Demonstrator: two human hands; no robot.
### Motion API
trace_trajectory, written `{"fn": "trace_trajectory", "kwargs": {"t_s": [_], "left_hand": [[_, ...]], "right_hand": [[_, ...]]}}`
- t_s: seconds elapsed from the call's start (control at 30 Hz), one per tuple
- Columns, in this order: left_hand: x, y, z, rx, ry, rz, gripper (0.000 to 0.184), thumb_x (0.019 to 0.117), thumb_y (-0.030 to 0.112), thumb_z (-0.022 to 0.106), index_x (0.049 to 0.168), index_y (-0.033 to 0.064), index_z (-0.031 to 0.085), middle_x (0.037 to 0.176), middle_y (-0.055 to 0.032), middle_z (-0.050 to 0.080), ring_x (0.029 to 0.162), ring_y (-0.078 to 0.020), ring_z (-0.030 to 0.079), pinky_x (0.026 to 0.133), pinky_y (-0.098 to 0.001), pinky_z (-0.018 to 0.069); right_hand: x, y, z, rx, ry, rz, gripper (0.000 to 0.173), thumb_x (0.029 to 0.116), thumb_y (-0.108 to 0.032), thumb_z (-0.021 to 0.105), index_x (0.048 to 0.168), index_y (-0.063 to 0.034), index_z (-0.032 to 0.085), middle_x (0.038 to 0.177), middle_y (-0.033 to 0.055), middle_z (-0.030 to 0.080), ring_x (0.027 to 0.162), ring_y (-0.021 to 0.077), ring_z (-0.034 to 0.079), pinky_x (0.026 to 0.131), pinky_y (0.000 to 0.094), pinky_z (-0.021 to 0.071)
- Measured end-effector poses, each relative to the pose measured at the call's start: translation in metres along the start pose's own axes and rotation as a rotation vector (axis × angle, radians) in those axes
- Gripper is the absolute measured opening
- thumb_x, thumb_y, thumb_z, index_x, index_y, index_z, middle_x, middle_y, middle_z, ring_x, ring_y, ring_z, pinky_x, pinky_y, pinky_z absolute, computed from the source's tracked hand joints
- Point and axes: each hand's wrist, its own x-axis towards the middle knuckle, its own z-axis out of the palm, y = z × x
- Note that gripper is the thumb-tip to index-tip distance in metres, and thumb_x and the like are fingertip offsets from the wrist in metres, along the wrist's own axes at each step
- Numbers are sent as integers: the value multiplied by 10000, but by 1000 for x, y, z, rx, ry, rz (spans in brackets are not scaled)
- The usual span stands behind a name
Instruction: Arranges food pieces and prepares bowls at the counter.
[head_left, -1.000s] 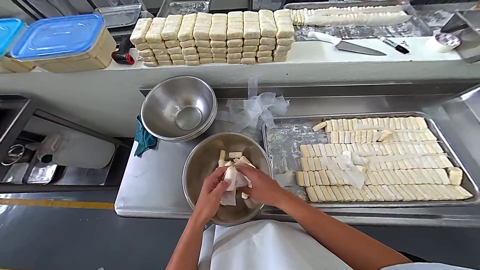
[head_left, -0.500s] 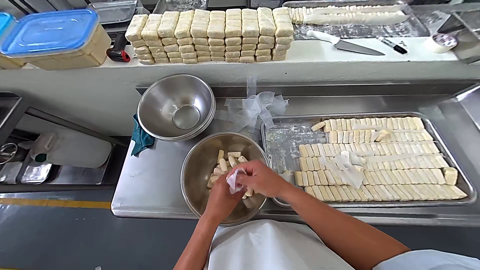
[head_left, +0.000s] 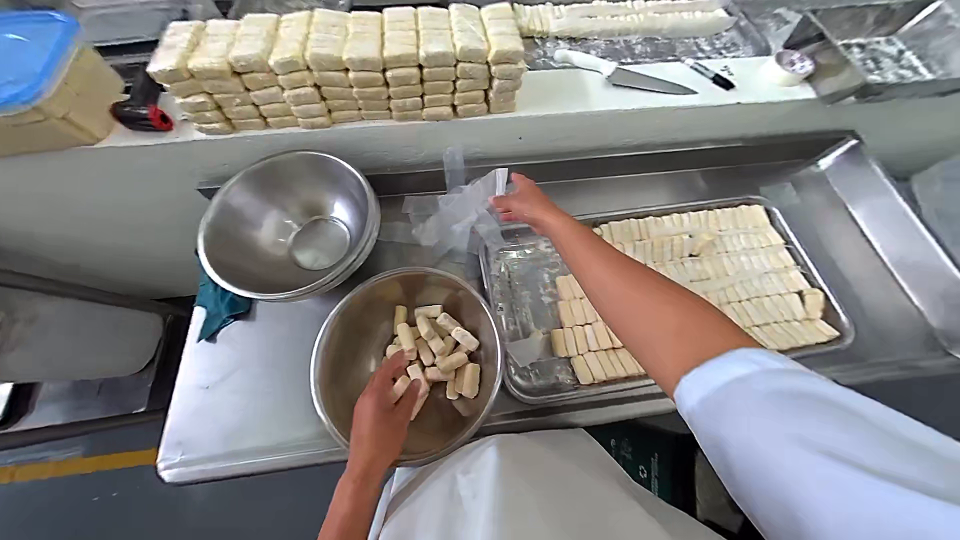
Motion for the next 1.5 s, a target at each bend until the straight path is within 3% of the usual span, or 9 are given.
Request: {"fn": "trace_trajectory", "kwargs": {"t_s": [0.07,0.23,0.4,0.53,0.67,0.93,1.1,1.27,1.5], "left_hand": [[-4,-2,-4,-23,41,23,514,975,262,615,1422,14,557,1385,-163,617,1255,-272,619,1042,-468,523],[-15,-8,-3,-84,72,-2,531,962,272,585,1399,-27,550,1333,-185,640,1218,-255,639,1001,-427,544],[-6,0,6,-47,-31,-4,508,962,271,590,1389,-1,563,1314,-148,654,1187,-219,656,987,-395,557],[7,18,12,-12,-82,34,503,961,272,605,1397,26,565,1318,-122,656,1187,-211,655,990,-410,557],[15,30,18,-3,-97,89,499,963,268,606,1394,18,571,1314,-119,661,1180,-195,661,996,-385,556],[11,38,17,-206,-17,74,453,969,195,590,1356,-40,568,1247,-128,688,1104,-175,693,942,-336,585],[12,41,13,-271,116,47,446,970,129,545,1368,-72,522,1284,-176,639,1064,-166,689,887,-312,588],[9,35,4,-271,167,85,448,950,115,535,1343,-100,524,1270,-181,641,1053,-147,688,871,-282,586],[-7,19,8,-280,179,43,439,953,108,560,1334,-108,532,1276,-183,646,1041,-151,697,880,-285,593]], "right_hand": [[-7,25,-28,-341,-1,-19,922,919,-212,754,1598,47,186,1422,326,522,1246,461,585,1041,618,474],[-129,90,-37,-658,-483,-142,603,916,-245,778,1440,-37,563,1390,203,612,1290,372,583,1101,593,444],[-207,173,-16,-920,-512,-292,863,820,-277,845,1547,-78,426,1382,207,585,1319,383,533,1159,561,358],[-195,174,0,-903,-433,-274,932,764,-360,893,1538,-117,436,1298,211,599,1225,400,567,1061,580,420],[-186,181,1,-860,-476,-404,462,817,-225,846,1231,-102,684,1217,169,635,1161,365,600,1004,555,465],[-216,78,7,321,-17,-119,298,1045,-193,534,1245,16,602,964,109,688,757,170,690,693,357,615],[-216,28,48,-196,-443,-274,480,1017,-288,653,1417,-33,581,1204,154,683,919,256,686,862,453,574],[-120,92,-14,-594,-82,-241,434,1007,-356,638,1321,-57,667,1336,200,633,1271,366,591,1073,575,464],[-84,191,-77,-1023,-187,-107,725,904,-666,636,1200,-5,658,1231,236,629,1217,419,575,1052,606,416]]}}
